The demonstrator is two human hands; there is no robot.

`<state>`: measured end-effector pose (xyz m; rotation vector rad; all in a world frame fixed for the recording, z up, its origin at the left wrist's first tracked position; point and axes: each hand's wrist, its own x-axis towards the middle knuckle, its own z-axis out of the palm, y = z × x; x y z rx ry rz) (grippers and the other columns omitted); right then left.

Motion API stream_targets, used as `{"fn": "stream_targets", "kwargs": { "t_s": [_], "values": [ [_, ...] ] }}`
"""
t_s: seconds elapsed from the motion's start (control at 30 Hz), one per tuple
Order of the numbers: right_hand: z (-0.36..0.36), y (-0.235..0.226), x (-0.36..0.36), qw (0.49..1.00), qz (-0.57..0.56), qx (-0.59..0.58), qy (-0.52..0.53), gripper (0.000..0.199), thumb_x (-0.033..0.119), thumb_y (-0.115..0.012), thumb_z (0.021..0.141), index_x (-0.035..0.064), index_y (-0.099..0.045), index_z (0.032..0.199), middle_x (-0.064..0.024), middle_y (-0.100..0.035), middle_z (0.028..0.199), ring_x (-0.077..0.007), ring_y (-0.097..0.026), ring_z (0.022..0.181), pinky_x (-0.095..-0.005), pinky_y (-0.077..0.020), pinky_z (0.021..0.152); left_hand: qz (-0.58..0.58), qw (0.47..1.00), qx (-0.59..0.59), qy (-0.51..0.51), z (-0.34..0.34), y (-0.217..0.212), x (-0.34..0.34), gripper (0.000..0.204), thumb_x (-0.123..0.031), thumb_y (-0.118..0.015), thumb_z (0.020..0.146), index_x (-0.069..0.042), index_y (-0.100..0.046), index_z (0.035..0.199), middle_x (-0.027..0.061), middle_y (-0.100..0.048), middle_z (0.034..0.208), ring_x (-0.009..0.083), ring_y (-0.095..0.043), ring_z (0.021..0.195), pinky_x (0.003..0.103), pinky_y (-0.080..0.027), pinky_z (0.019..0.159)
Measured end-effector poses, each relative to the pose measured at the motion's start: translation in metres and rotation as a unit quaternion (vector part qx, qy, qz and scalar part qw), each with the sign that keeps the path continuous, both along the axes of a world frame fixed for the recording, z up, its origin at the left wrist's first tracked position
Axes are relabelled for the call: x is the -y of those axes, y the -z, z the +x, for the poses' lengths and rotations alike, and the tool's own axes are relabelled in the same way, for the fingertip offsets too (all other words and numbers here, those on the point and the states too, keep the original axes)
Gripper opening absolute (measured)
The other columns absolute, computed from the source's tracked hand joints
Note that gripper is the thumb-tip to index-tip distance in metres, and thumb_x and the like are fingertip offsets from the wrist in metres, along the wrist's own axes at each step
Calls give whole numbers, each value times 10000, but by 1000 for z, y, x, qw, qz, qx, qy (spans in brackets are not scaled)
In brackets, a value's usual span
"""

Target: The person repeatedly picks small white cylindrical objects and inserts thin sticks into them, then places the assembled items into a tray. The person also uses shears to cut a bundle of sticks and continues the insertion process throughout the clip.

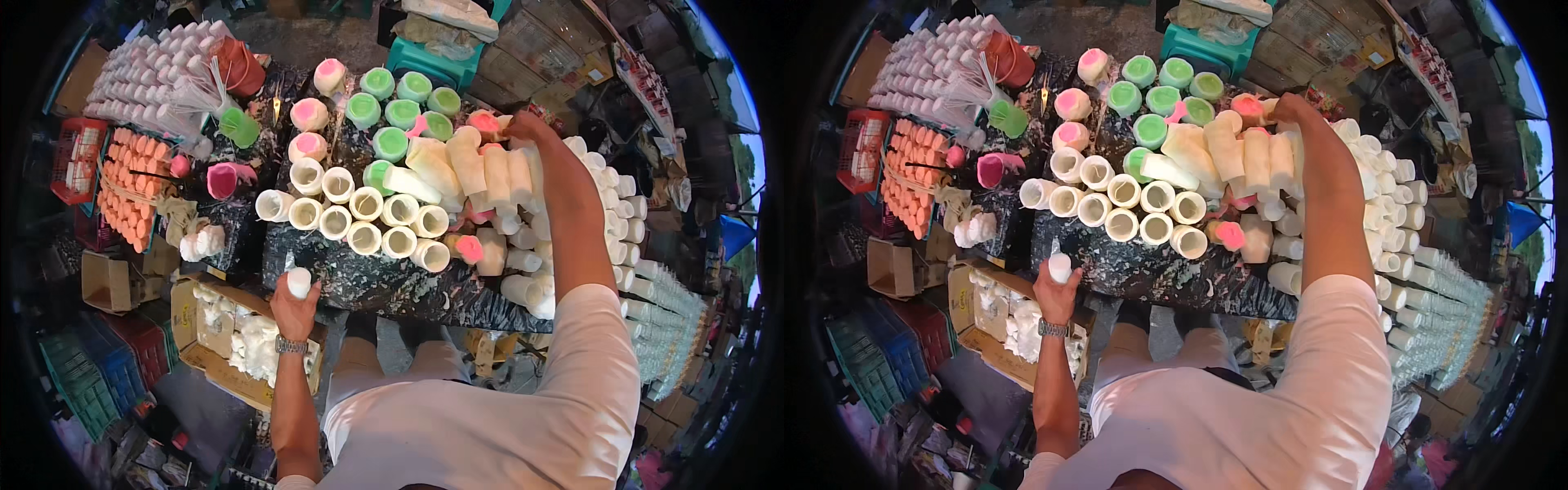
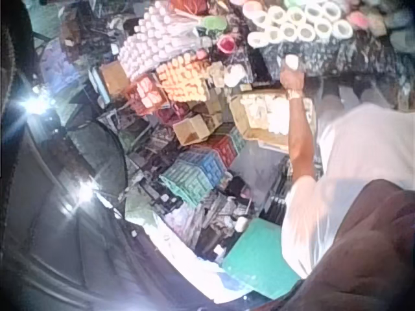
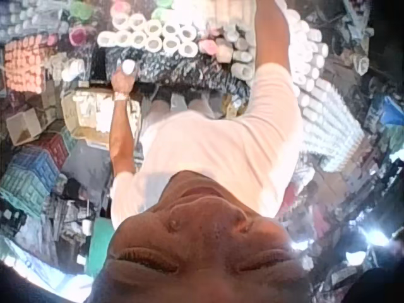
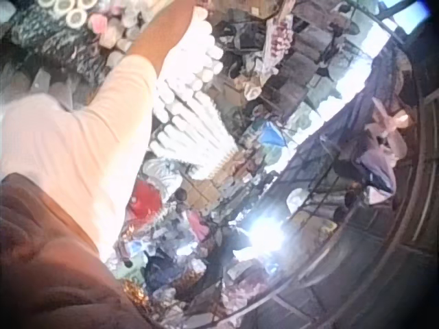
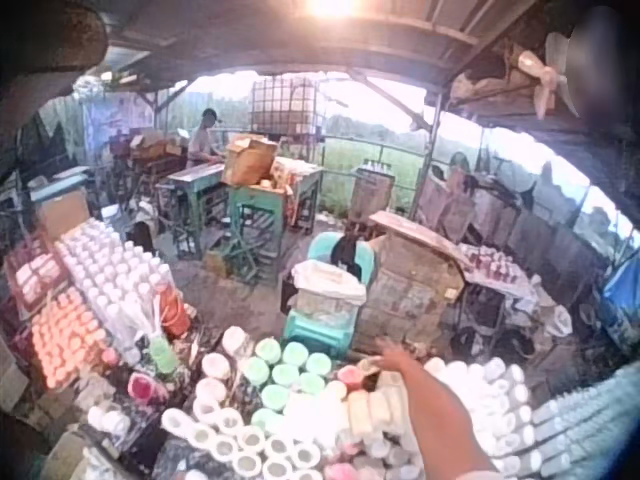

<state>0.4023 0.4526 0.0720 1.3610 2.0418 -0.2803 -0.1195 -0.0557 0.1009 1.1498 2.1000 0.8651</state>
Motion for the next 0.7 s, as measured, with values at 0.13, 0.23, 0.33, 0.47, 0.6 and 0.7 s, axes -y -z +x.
{"fn": "stream_targets", "kwargs": {
  "t_s": [0.13, 0.23, 0.33, 0.47, 0.6, 0.7],
  "values": [
    [-29, 80, -25, 992, 76, -27, 101, 674, 540, -844, 742, 74, -739, 1218, -167, -736, 1210, -355, -701, 1132, -480, -575, 941, 2, 1000, 6, -4, -12, 70, 0, 510, -213, -885, 772, 24, -623, 1141, 186, -726, 957, 313, -706, 852, 417, -565, 799],
    [-51, 83, -18, 990, 107, 8, 91, 691, 463, -878, 728, 38, -716, 1249, -157, -704, 1301, -330, -677, 1202, -500, -558, 993, -13, 998, 50, -33, -8, 66, 8, 629, -241, -891, 781, 32, -564, 1244, 179, -727, 973, 294, -709, 858, 407, -569, 788],
    [-55, 90, -43, 997, 0, 68, 27, 610, 373, -882, 714, 47, -735, 1208, -148, -717, 1266, -335, -694, 1152, -492, -567, 972, -29, 997, 38, -67, 1, 60, 6, 661, -246, -883, 796, 20, -526, 1284, 192, -723, 976, 298, -707, 855, 413, -565, 775],
    [49, 111, -69, 997, 66, 47, -13, 643, 384, -888, 676, 86, -720, 1220, -164, -736, 1182, -370, -713, 1068, -477, -584, 901, 41, 995, 91, -5, 6, 67, -29, 469, -208, -847, 844, 18, -617, 1184, 159, -730, 976, 268, -697, 856, 381, -559, 798],
    [-41, 97, -25, 997, 63, -6, 47, 705, 319, -846, 778, 36, -585, 1369, -205, -708, 1250, -402, -683, 1153, -545, -557, 976, 61, 984, 146, -79, 20, 39, -25, 437, -165, -836, 860, 22, -638, 1201, 100, -736, 975, 174, -673, 860, 322, -546, 805],
    [-54, 43, 15, 994, 89, 47, -30, 701, 331, -810, 815, 75, -527, 1403, -211, -702, 1206, -385, -652, 1198, -524, -559, 969, 87, 962, 243, -86, 33, 28, -37, 455, -134, -853, 843, 15, -637, 1215, 63, -724, 953, 123, -655, 848, 307, -549, 786]
  ]
}}
